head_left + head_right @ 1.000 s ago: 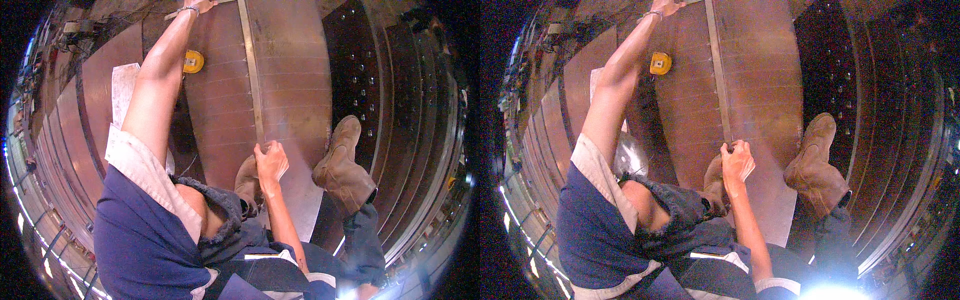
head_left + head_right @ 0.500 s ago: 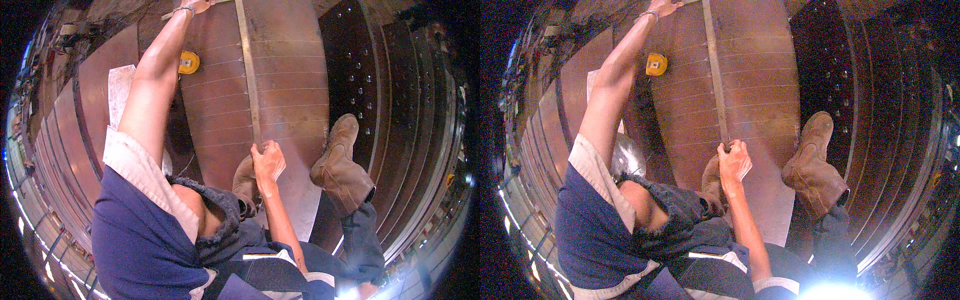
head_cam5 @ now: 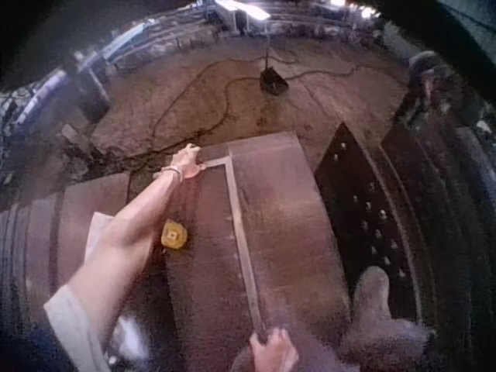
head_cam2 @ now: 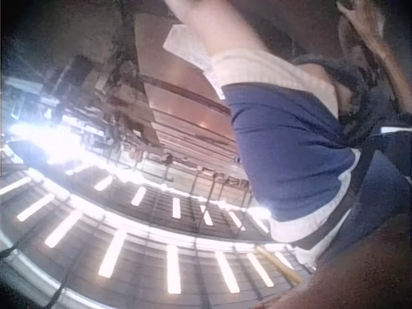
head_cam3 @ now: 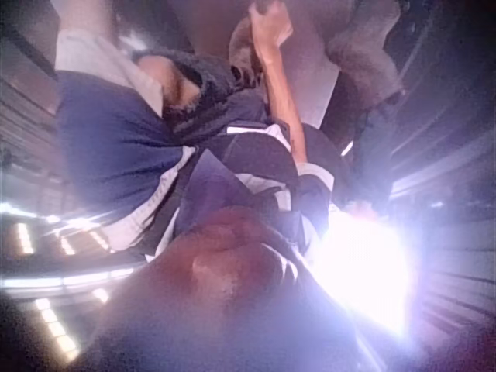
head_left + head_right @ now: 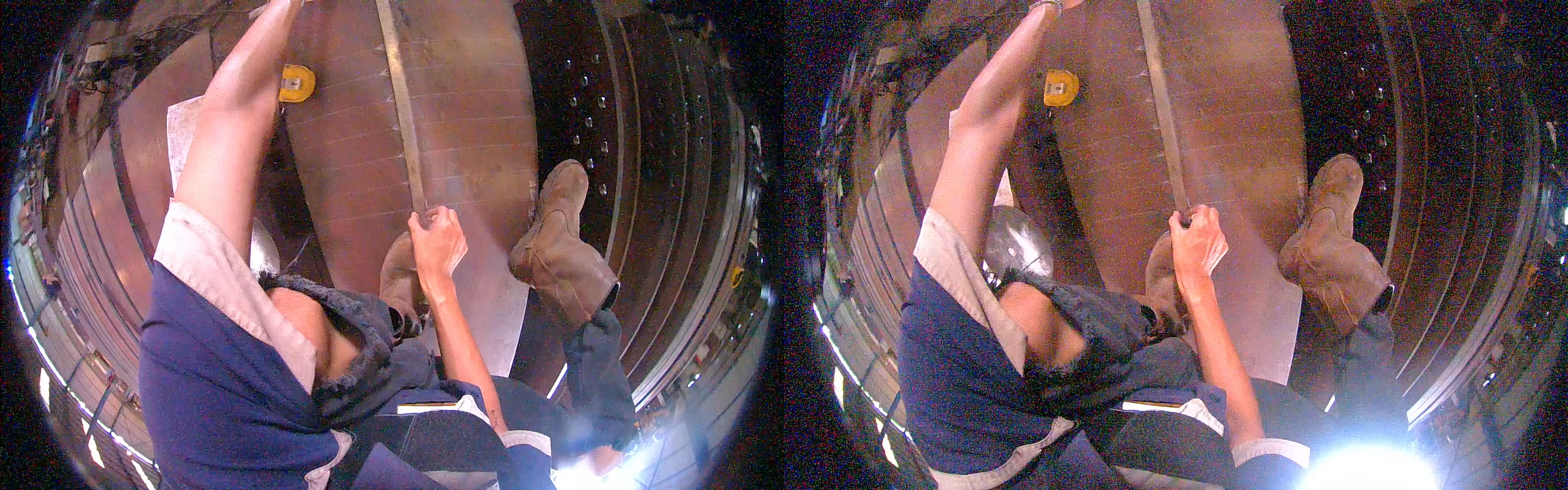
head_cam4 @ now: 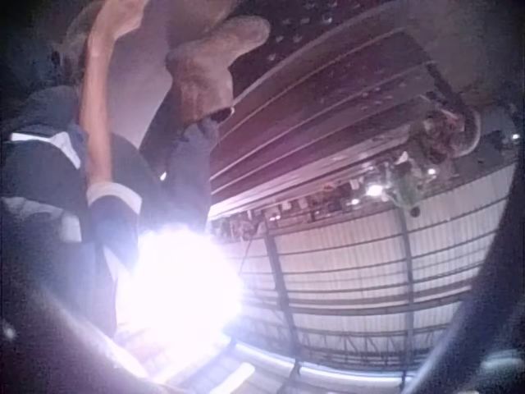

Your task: The person measures a large metal sheet using a tape measure and a square ruler, marking lines with a marker. They repeatedly measure different sections and draw straight lines to prepare the sheet for cutting.

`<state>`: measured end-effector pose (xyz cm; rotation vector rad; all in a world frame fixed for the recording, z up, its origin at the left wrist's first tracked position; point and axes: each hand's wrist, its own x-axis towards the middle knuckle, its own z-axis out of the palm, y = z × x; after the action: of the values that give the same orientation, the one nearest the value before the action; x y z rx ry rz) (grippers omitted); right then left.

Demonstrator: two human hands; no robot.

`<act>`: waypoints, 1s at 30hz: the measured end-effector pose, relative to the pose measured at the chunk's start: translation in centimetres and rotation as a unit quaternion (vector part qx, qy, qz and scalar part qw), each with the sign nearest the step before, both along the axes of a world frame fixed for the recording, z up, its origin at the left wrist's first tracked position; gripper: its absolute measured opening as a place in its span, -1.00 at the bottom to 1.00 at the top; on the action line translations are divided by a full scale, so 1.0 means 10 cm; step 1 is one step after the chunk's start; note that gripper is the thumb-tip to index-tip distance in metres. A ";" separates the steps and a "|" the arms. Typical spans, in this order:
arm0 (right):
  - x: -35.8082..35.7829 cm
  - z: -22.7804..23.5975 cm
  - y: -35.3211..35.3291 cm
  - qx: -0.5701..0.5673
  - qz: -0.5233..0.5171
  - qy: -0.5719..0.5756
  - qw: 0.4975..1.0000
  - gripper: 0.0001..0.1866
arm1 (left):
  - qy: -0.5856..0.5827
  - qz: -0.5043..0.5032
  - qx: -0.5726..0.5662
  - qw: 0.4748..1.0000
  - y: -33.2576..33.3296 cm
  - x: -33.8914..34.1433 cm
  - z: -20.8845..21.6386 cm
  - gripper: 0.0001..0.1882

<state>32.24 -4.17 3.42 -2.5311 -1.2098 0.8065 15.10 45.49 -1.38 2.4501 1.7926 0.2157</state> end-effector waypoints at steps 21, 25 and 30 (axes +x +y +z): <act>0.01 -0.06 -0.03 -0.001 -0.001 0.009 1.000 -0.68 | -0.015 -0.033 -0.012 0.999 -0.80 -0.53 0.03 -0.56; 0.01 -0.05 -0.02 -0.004 -0.002 0.007 1.000 -0.68 | -0.024 -0.033 -0.013 0.999 -1.10 -0.69 0.01 -0.55; 0.01 -0.04 -0.01 -0.010 -0.004 0.010 1.000 -0.69 | -0.030 -0.034 -0.015 0.999 -1.23 -0.77 -0.01 -0.54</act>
<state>32.39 -4.31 3.05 -2.5370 -1.1900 0.8446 7.42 33.19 -1.45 2.4505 1.6742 0.2520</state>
